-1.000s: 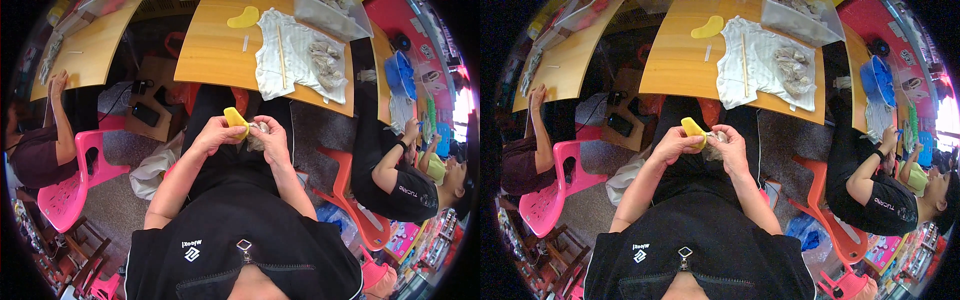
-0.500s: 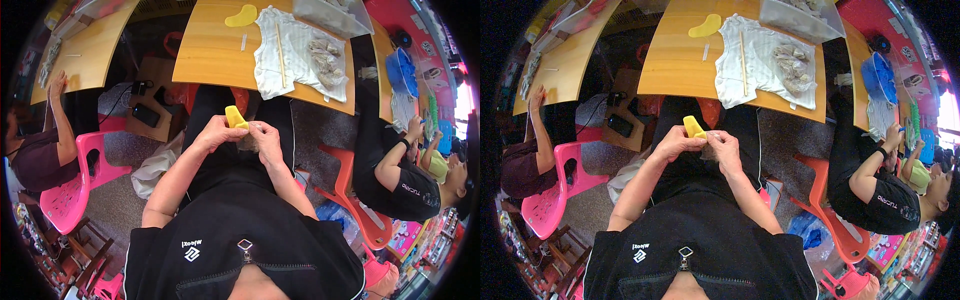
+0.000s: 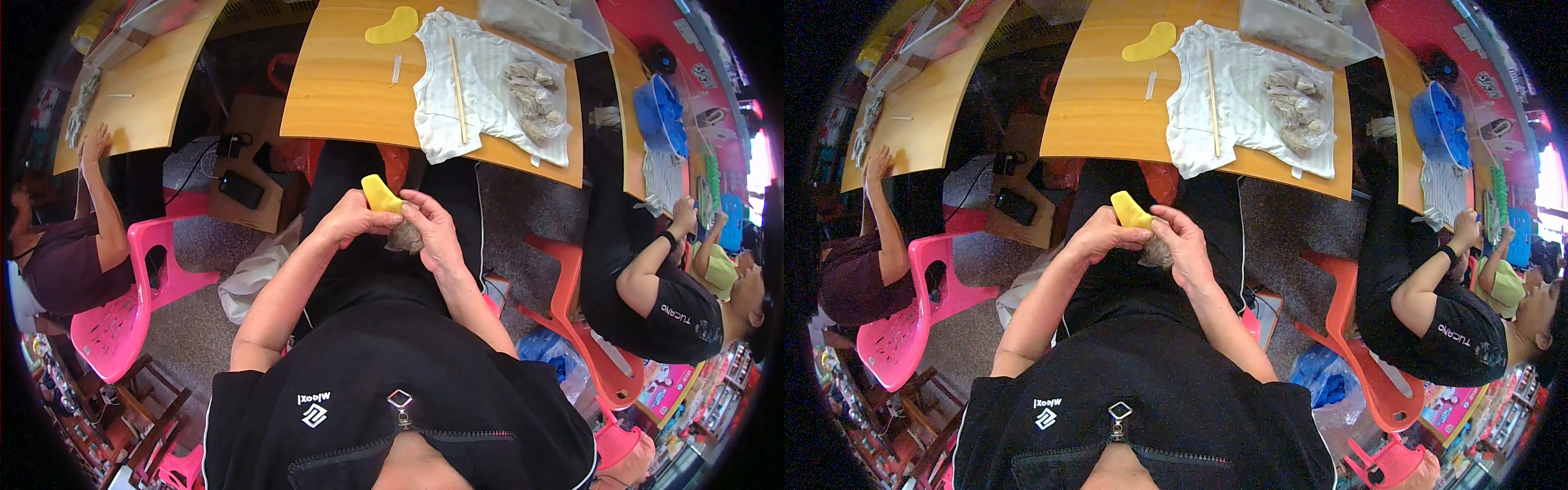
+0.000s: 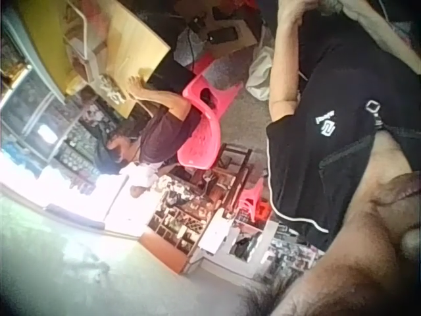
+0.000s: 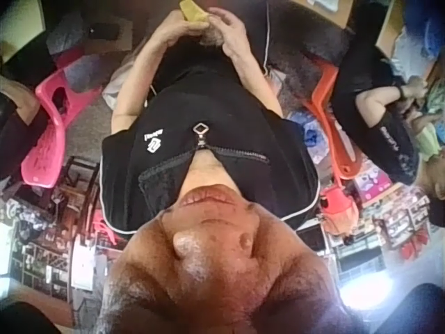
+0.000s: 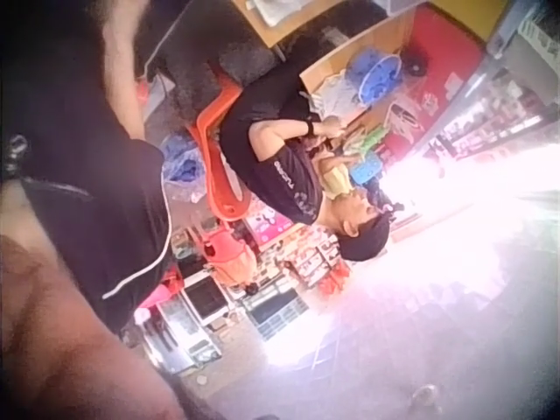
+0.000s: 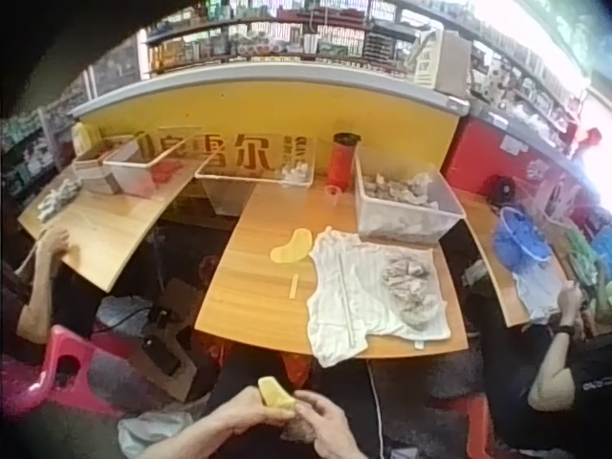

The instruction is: Assembling small yellow craft shoes by fitting material over a form and stuffing it.

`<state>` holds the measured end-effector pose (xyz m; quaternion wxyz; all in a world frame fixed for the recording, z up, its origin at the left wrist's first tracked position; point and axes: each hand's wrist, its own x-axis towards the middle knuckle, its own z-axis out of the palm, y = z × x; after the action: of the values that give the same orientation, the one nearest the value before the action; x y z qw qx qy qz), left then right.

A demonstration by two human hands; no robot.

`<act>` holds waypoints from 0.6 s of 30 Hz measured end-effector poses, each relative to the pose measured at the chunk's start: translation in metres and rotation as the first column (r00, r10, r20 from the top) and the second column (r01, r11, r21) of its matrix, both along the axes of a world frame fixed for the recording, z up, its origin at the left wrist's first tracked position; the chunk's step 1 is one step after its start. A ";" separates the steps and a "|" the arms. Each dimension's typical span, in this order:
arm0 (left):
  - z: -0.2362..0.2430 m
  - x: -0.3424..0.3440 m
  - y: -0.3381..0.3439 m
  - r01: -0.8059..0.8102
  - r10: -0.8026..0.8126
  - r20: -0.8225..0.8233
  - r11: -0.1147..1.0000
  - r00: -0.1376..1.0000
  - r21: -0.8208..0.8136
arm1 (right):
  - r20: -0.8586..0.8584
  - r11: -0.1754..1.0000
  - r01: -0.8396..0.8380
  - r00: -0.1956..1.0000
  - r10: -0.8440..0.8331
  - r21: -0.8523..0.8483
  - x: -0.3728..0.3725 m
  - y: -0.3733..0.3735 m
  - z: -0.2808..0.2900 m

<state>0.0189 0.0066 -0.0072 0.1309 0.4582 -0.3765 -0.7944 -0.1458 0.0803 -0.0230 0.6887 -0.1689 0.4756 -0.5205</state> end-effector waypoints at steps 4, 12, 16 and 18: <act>-0.006 0.006 -0.001 -0.039 0.051 -0.081 0.989 0.995 0.143 | -0.078 0.997 -0.071 0.994 0.072 0.005 -0.004 0.005 0.010; -0.016 0.006 -0.004 -0.001 0.010 -0.062 0.990 0.998 0.144 | -0.226 0.999 -0.017 0.974 0.005 -0.052 0.003 0.015 -0.003; -0.007 0.003 0.000 0.022 -0.015 -0.049 0.990 0.999 0.140 | -0.046 0.996 0.082 0.996 -0.081 0.031 -0.001 0.009 0.000; -0.008 0.007 0.002 0.016 -0.003 -0.081 0.987 0.997 0.163 | -0.009 0.995 0.075 0.997 -0.074 0.064 0.001 0.008 0.001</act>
<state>0.0256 0.0083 -0.0150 0.1040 0.4333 -0.3068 -0.8410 -0.1448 0.0887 -0.0219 0.6724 -0.1304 0.5004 -0.5297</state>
